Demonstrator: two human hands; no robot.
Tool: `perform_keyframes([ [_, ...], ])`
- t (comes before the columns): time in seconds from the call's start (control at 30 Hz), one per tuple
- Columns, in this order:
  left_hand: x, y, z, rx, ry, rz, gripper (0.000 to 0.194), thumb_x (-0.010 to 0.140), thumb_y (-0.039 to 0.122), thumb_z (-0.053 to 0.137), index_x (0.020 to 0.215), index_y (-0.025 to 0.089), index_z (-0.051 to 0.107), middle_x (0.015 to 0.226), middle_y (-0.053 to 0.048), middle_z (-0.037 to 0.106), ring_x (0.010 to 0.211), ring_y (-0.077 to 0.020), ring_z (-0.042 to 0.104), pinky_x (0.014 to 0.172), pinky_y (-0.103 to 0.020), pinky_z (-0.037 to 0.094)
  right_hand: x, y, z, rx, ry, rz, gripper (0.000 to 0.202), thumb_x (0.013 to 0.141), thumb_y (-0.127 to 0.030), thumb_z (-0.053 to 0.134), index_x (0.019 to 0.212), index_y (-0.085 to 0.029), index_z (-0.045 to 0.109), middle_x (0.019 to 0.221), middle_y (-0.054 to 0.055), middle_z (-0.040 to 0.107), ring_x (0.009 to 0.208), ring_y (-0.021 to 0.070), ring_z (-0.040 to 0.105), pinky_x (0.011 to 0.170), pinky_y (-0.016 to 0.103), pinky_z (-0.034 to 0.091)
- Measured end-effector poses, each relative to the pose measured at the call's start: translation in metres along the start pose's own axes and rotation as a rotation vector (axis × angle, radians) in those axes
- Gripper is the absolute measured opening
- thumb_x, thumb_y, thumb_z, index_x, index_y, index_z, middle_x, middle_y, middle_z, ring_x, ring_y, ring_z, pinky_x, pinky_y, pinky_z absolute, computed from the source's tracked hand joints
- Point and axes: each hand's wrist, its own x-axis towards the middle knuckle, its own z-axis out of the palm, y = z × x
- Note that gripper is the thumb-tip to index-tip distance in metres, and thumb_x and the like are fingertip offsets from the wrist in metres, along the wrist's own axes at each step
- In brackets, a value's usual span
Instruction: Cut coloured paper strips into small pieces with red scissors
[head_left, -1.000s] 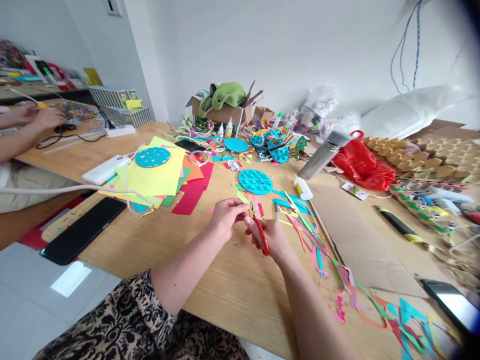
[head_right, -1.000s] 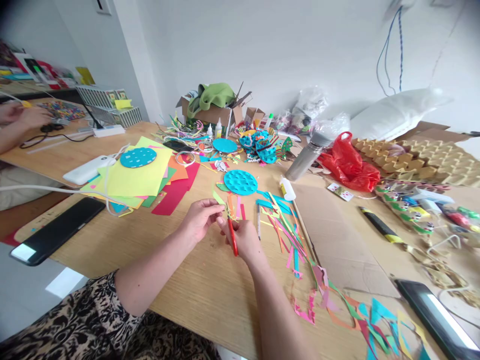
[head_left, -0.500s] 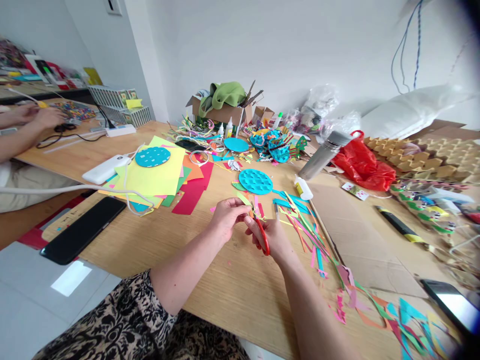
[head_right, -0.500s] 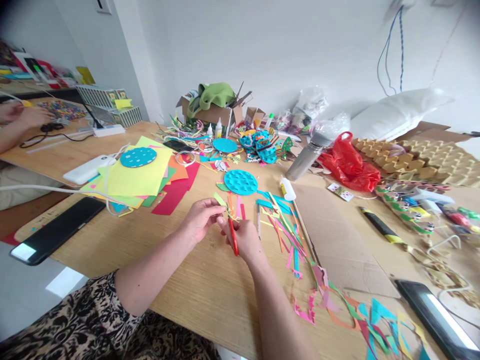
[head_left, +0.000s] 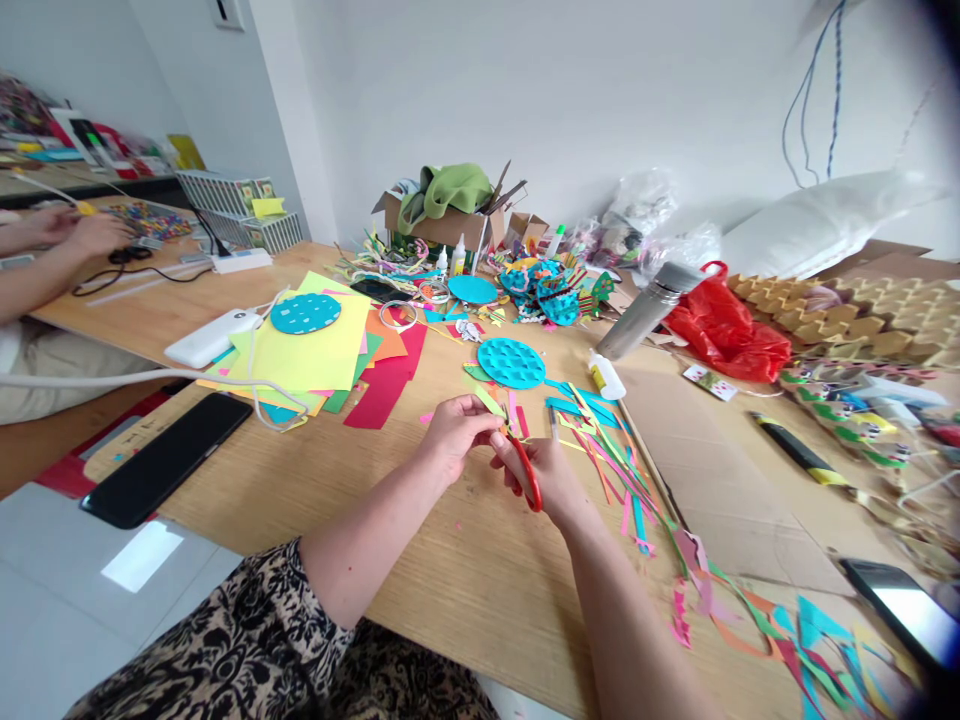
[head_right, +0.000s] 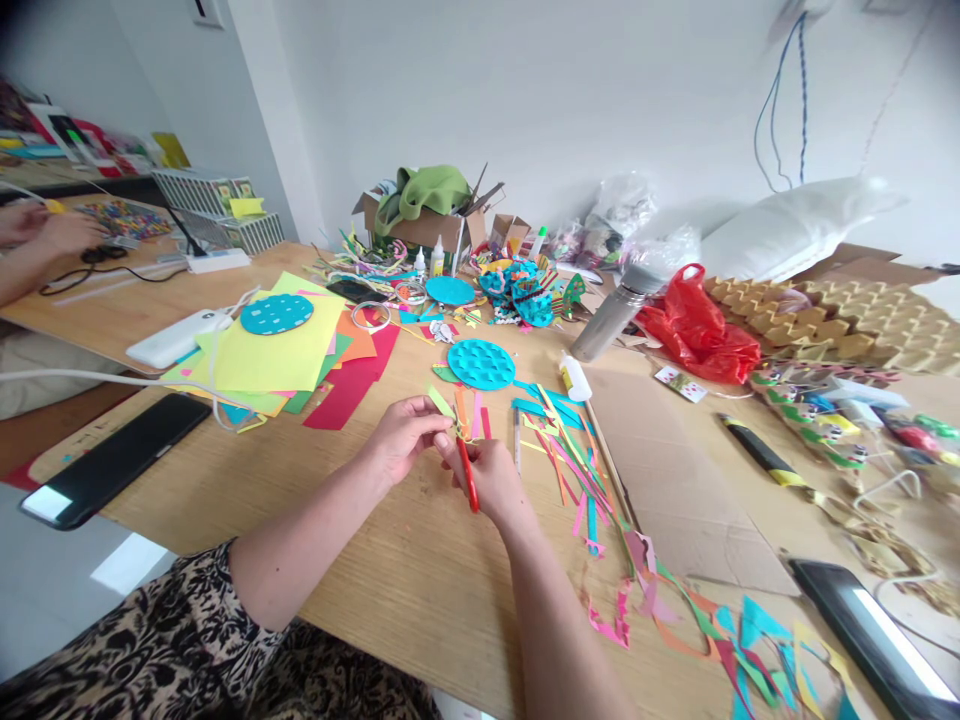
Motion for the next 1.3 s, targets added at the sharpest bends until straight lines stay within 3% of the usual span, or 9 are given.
perform_keyframes([
  [0.8,0.0018,0.0003,-0.0021,-0.030,-0.040,-0.040,0.019,0.055,0.013,0.071,0.067,0.012,0.056,0.053,0.002,0.056,0.048,-0.0081,0.051,0.054,-0.025,0.043,0.0009,0.0002,-0.0005,-0.008,0.012,0.015,0.054,0.074,-0.064,0.055,0.060,-0.012,0.063,0.043,0.001,0.052,0.036,0.0095,0.047,0.036,0.019,0.035],
  [1.3,0.0077,-0.0003,-0.0092,0.040,-0.047,-0.047,0.021,0.056,0.012,0.071,0.074,0.012,0.061,0.066,-0.001,0.060,0.051,-0.0078,0.053,0.055,-0.025,0.044,0.0010,0.0022,-0.0036,-0.048,-0.019,0.015,0.053,0.074,-0.060,0.057,0.063,-0.010,0.068,0.044,0.003,0.054,0.035,0.0088,0.045,0.035,0.019,0.034],
])
